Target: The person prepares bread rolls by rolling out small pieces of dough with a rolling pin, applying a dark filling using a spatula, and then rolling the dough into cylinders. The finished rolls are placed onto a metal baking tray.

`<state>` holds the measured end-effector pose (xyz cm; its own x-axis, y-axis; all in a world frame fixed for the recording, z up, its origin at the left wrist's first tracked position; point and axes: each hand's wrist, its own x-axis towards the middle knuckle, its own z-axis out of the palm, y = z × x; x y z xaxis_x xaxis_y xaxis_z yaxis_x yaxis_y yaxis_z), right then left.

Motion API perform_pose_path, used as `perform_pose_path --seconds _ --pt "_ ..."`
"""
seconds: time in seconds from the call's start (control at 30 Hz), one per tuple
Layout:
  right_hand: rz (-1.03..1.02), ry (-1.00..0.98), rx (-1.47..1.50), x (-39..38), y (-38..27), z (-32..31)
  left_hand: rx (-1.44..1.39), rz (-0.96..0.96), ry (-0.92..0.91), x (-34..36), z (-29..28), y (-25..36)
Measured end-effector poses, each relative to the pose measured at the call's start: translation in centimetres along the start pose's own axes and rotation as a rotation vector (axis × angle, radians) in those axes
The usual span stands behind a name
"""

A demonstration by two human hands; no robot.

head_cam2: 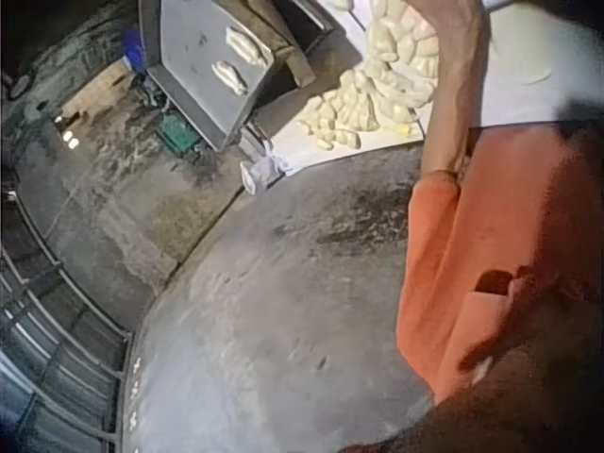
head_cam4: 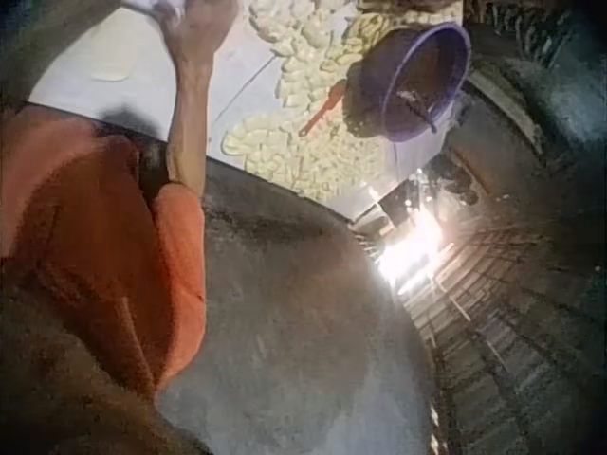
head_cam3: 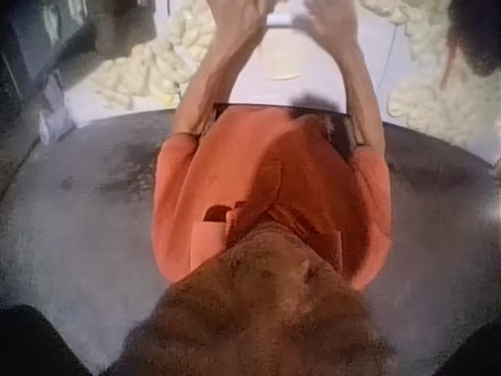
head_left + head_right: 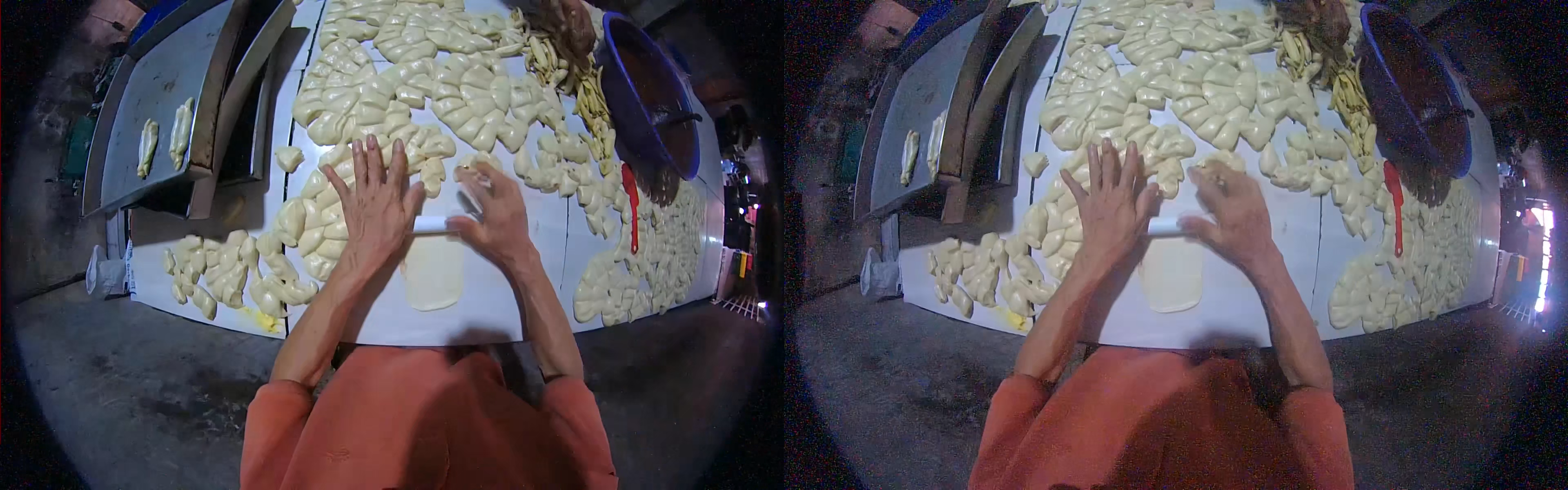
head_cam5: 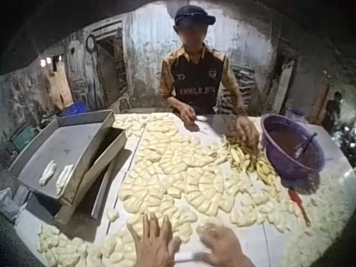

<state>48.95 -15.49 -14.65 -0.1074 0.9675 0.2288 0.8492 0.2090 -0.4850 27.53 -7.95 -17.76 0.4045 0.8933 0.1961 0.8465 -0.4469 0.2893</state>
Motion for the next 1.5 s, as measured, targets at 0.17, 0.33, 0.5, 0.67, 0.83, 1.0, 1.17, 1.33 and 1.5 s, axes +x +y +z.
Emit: perform_pose_path --seconds 0.17,0.33,0.5,0.67,0.83,1.0,1.17,1.33,1.5 --pt "-0.069 -0.166 -0.072 -5.2 0.0 -0.6 -0.110 0.013 0.010 -2.7 -2.0 -0.8" --pt "0.330 0.149 -0.045 -9.1 2.5 -2.7 -0.179 -0.023 0.047 -4.2 -3.7 -2.4" --pt "0.379 0.397 -0.410 -7.2 2.9 -2.9 -0.234 0.176 -0.036 -1.8 -2.7 1.7" --pt "0.168 0.289 -0.255 0.5 1.4 0.4 -0.191 0.362 -0.074 0.8 0.3 6.7" --pt "0.129 0.160 -0.289 2.2 4.3 1.2 -0.085 0.284 -0.139 1.5 0.9 7.6" --pt "0.472 0.276 0.621 -0.9 4.0 -4.4 -0.095 0.288 -0.124 1.8 1.1 7.1" --pt "0.511 0.105 0.301 -7.1 -1.3 -7.2 -0.056 0.278 -0.127 0.9 0.9 6.8" --pt "0.298 -0.200 0.058 -11.9 -1.7 -5.8 -0.170 0.362 -0.191 -2.7 -3.4 9.3" --pt "0.274 0.017 0.073 -13.5 -1.2 -5.7 -0.326 0.581 -0.351 -8.4 -2.6 11.4"
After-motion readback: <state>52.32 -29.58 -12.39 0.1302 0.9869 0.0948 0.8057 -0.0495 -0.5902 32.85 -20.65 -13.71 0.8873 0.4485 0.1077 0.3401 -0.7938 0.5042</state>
